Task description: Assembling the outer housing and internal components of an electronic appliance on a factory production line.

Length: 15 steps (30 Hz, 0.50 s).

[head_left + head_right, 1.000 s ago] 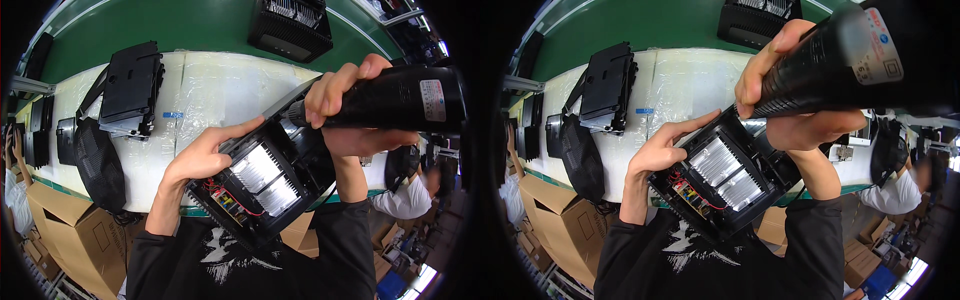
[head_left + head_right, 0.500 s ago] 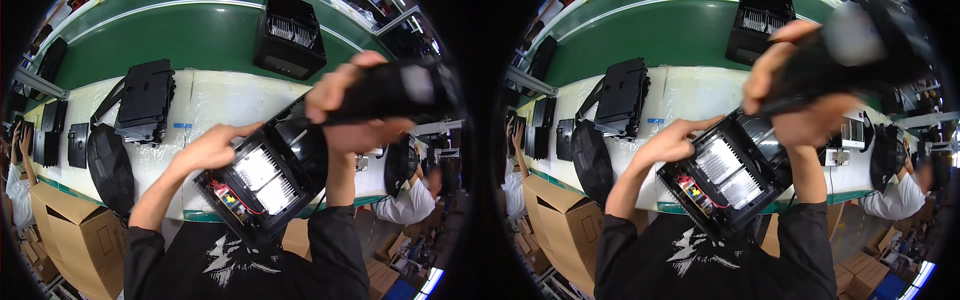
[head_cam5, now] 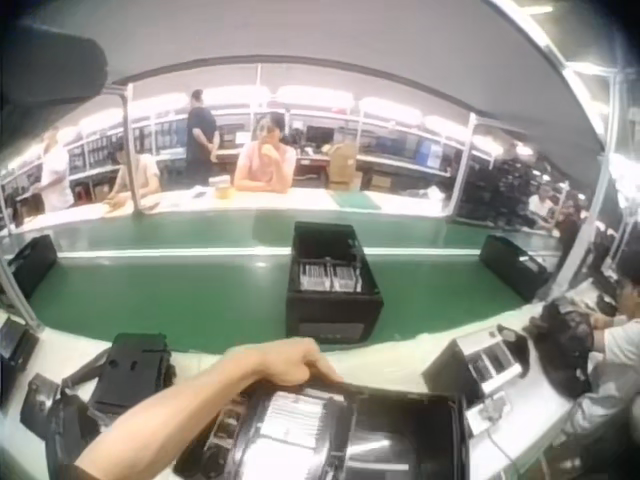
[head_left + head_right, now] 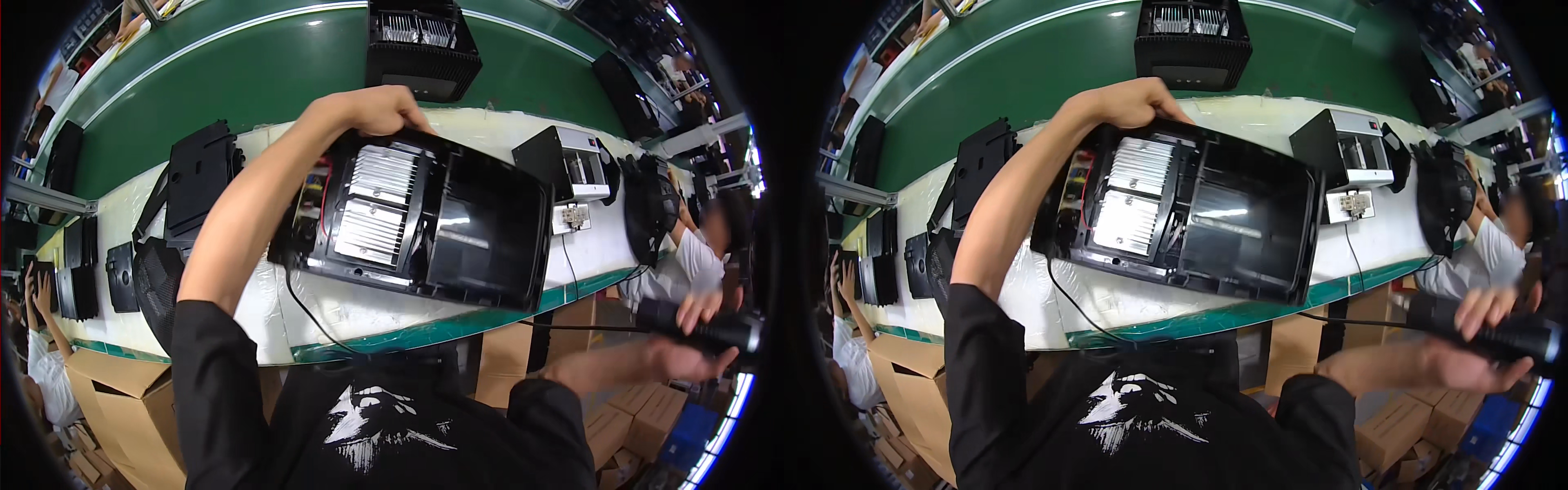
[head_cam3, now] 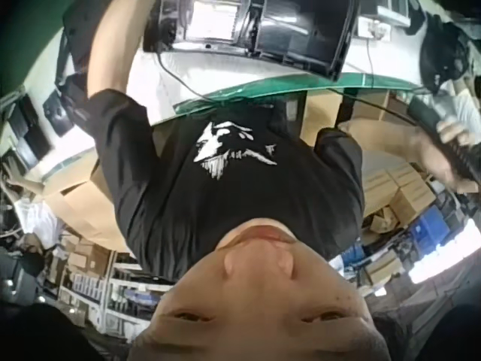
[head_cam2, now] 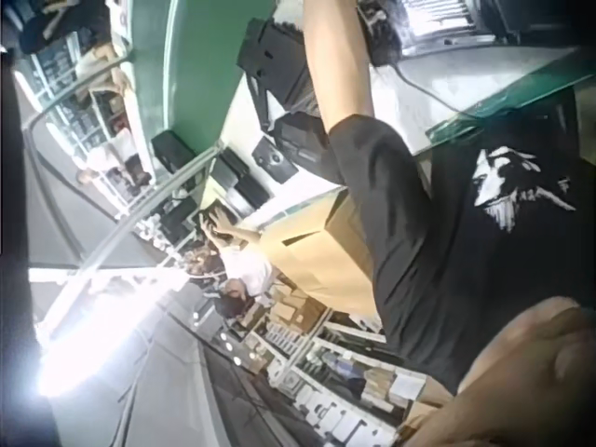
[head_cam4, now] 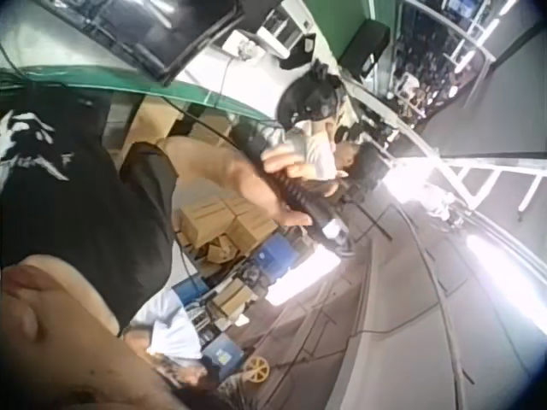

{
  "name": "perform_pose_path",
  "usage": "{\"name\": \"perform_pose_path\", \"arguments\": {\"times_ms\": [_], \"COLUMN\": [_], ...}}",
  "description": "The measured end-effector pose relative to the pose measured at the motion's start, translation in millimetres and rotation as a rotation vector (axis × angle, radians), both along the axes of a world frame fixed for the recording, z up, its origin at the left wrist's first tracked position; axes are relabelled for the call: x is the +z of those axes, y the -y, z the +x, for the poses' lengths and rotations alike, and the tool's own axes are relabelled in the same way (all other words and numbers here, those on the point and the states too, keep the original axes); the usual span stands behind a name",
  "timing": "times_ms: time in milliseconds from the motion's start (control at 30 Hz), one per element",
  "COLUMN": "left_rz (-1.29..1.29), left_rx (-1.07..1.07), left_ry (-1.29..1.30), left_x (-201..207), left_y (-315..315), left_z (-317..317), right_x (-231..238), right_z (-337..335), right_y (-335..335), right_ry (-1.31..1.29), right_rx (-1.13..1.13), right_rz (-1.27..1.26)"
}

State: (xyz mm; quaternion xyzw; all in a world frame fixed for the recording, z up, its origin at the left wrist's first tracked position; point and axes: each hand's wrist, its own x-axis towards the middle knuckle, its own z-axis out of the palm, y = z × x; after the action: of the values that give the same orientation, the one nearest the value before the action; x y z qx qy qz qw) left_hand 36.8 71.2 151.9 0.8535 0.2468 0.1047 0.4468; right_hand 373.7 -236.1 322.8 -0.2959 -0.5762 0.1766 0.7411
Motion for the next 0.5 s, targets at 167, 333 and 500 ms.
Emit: {"name": "perform_pose_path", "arguments": {"times_ms": [167,333,500], "left_rz": [0.026,0.162,0.496], "left_rx": [-0.199,-0.397,-0.323], "left_ry": [-0.254,-0.354,-0.23], "left_x": [24.3,45.0,45.0], "left_y": [5.0,25.3,64.2], "left_z": [84.1,134.2,125.2], "right_x": [-18.3,-61.5,-141.8], "right_z": [19.1,-12.5,-55.9], "right_y": [67.7,75.4,58.7], "right_ry": [-0.304,-0.224,0.059], "right_rx": [0.209,-0.231,-0.233], "right_rz": [-0.144,-0.5,-1.064]}}
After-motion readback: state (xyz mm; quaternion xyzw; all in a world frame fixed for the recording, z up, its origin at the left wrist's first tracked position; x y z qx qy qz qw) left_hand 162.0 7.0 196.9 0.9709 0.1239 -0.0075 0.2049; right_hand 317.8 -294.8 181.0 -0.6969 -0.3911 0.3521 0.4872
